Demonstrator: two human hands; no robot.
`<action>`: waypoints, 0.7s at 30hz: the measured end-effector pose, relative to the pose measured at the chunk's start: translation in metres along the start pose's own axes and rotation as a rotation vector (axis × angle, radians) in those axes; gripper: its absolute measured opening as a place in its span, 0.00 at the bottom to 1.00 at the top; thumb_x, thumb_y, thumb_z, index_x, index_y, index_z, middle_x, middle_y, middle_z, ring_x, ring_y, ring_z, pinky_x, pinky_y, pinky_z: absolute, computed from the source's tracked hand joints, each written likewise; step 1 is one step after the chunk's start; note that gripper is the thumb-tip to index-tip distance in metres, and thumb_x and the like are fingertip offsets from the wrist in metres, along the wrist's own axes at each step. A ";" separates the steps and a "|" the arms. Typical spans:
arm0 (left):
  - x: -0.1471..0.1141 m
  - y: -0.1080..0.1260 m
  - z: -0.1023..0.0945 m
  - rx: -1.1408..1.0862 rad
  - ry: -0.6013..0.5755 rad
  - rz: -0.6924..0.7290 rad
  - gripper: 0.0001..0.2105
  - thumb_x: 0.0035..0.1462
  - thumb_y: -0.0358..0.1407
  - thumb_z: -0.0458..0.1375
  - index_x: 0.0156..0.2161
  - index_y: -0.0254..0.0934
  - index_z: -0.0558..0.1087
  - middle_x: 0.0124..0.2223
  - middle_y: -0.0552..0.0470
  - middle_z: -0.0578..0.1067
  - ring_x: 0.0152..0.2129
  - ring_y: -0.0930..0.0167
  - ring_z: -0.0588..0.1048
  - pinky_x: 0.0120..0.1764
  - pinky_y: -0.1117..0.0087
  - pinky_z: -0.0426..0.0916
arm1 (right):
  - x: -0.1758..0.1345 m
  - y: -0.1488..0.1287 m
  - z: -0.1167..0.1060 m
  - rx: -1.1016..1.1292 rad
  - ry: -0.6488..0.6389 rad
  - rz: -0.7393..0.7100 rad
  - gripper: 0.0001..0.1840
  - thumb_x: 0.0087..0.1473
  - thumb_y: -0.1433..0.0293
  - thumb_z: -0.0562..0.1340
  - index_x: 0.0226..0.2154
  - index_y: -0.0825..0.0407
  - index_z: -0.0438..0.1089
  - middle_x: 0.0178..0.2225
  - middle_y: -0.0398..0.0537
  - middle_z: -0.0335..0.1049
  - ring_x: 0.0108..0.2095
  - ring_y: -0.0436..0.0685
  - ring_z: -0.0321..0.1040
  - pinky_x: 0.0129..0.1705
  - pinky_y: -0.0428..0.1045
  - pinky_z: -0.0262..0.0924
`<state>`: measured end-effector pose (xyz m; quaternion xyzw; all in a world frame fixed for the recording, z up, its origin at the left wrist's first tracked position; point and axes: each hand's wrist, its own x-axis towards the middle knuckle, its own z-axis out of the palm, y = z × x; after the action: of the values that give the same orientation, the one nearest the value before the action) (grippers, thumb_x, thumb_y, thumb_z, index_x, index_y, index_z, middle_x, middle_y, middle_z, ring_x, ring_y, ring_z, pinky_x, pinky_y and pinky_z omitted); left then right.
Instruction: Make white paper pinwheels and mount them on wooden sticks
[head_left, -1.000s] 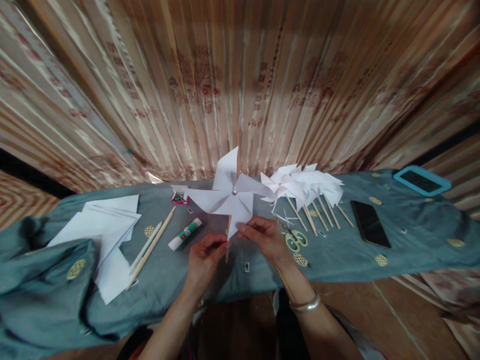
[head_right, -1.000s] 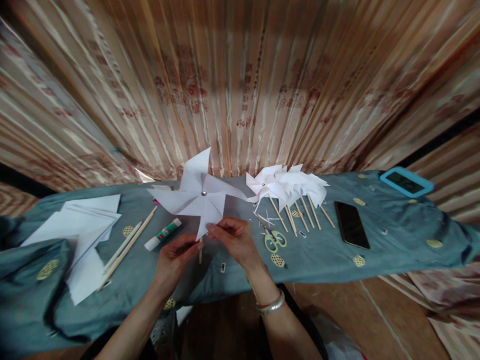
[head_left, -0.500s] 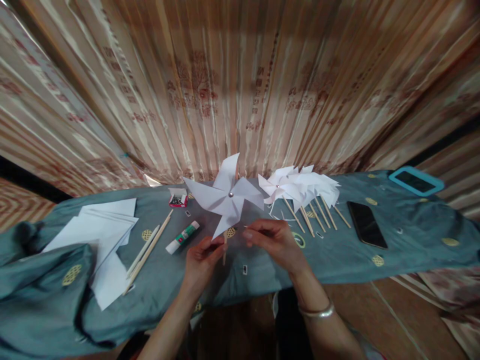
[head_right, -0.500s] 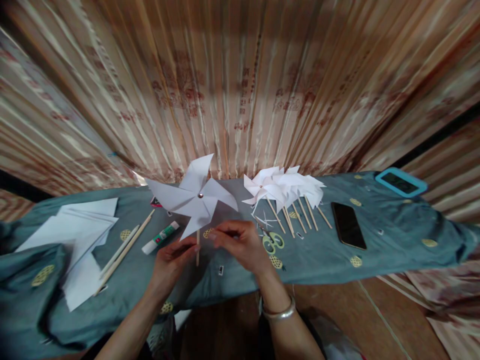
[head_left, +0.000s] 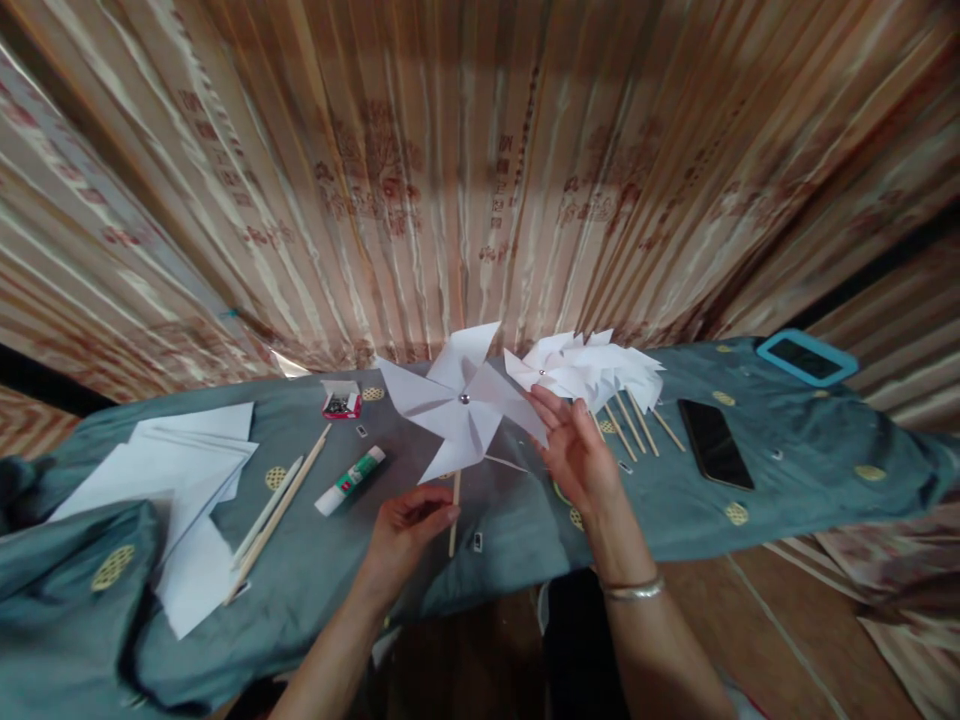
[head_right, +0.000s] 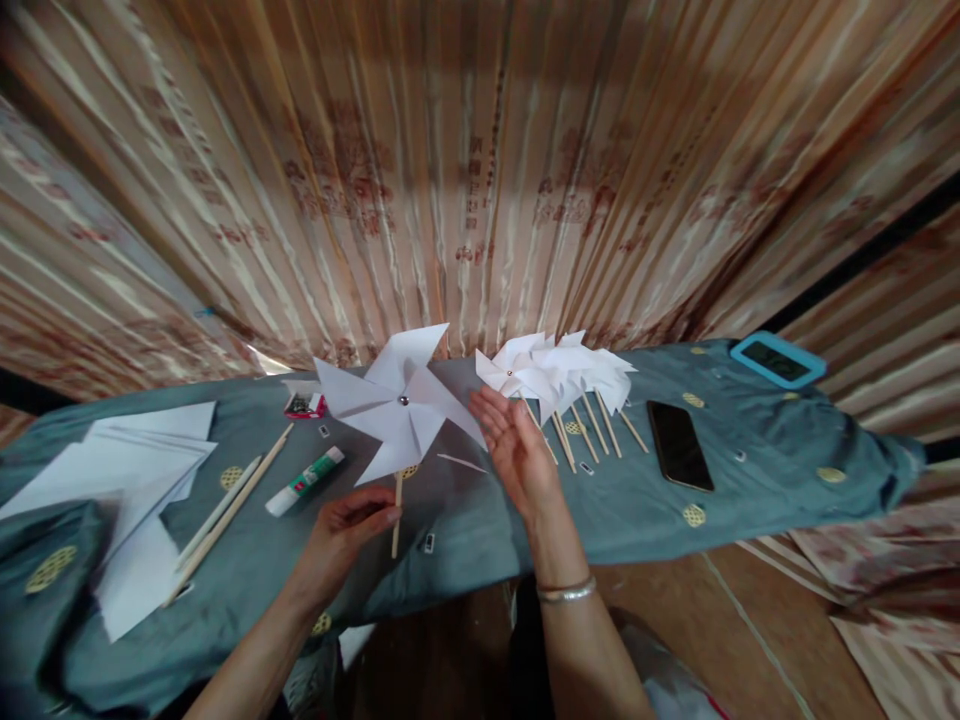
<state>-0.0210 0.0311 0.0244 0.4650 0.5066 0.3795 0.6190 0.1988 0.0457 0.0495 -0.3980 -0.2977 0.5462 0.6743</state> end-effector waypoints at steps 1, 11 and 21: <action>0.000 0.000 0.001 0.004 -0.004 -0.002 0.08 0.37 0.39 0.67 0.25 0.38 0.77 0.26 0.54 0.76 0.26 0.69 0.72 0.35 0.69 0.67 | -0.001 0.002 0.002 0.015 -0.042 0.022 0.27 0.50 0.44 0.60 0.42 0.45 0.76 0.51 0.48 0.73 0.54 0.59 0.66 0.48 0.52 0.64; 0.002 -0.002 0.004 0.012 0.014 0.004 0.08 0.37 0.40 0.67 0.25 0.38 0.78 0.26 0.53 0.77 0.26 0.69 0.73 0.34 0.69 0.68 | -0.008 0.010 0.011 0.055 -0.070 0.144 0.32 0.44 0.39 0.60 0.39 0.44 0.76 0.47 0.48 0.76 0.47 0.62 0.72 0.47 0.55 0.65; 0.001 -0.001 0.004 -0.003 0.053 -0.009 0.08 0.36 0.40 0.67 0.25 0.40 0.78 0.26 0.54 0.77 0.26 0.68 0.74 0.35 0.69 0.69 | -0.011 0.012 0.019 -0.036 -0.153 0.176 0.35 0.44 0.35 0.55 0.31 0.48 0.78 0.33 0.51 0.80 0.44 0.64 0.74 0.44 0.56 0.67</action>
<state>-0.0173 0.0306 0.0235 0.4514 0.5244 0.3898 0.6077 0.1744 0.0402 0.0497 -0.3918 -0.3223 0.6266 0.5916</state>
